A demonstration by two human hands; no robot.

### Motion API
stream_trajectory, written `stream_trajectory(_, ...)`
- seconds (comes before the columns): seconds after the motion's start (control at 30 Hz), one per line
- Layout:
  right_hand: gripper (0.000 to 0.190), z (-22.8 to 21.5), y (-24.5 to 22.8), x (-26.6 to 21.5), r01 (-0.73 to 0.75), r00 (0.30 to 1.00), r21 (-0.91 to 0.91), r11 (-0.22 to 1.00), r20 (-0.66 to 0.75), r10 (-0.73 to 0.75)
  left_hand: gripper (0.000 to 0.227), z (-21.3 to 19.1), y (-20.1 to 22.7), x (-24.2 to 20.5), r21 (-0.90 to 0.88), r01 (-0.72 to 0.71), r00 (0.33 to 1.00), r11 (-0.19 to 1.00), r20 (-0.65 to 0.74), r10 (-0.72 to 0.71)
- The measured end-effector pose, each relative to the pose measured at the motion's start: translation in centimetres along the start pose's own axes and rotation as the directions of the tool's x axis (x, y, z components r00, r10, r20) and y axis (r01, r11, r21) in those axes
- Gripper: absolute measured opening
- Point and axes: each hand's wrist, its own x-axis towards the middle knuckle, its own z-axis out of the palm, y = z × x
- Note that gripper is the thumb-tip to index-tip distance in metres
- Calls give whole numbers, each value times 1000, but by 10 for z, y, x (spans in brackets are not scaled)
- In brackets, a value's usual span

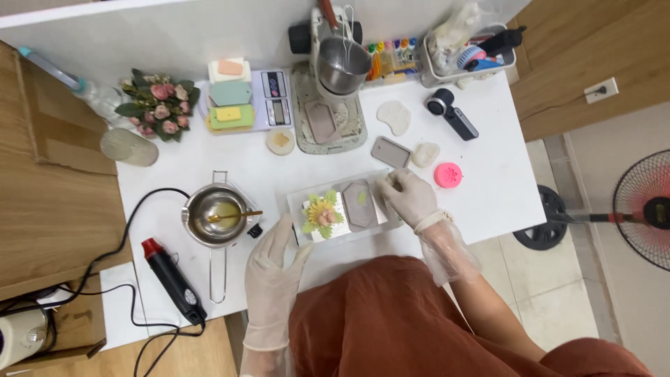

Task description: The person is preparing and decorating wax or soap elements, applying liquid material with a spoon to a floral-shaped mold.

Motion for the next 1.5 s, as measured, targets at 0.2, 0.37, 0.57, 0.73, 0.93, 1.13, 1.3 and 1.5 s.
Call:
stream_trajectory(0.2,38,-6,11,-2,71,971,-7,997,-228,-71,55,-45,-19,-27,-430,405,833,807,-190,-519)
stream_trajectory(0.37,31,-3,-30,-23,179,960,226,958,-254,-119,50,-83,-56,-52,-463,619,569,635,-293,-768)
stream_trajectory(0.57,25,71,-138,-79,-113,957,655,748,274,-96,61,-44,-140,-76,-522,754,461,399,-13,-887)
stream_trajectory(0.73,32,215,-113,-41,-566,800,719,404,596,60,63,6,-217,-76,-660,689,636,300,350,-688)
stream_trajectory(0.93,36,242,-117,-22,-549,826,775,312,446,346,59,24,-204,-73,-722,672,595,-168,660,-459)
stream_trajectory(1.13,30,252,-135,-11,-287,953,831,477,195,234,63,25,-184,-72,-693,720,618,40,613,-492)
stream_trajectory(1.3,24,250,-148,-12,-109,994,899,424,89,66,60,40,-175,-69,-736,674,621,59,521,-586)
stream_trajectory(1.5,21,204,-172,-26,233,922,695,681,65,-382,64,14,-132,-51,-493,866,358,88,488,-796)
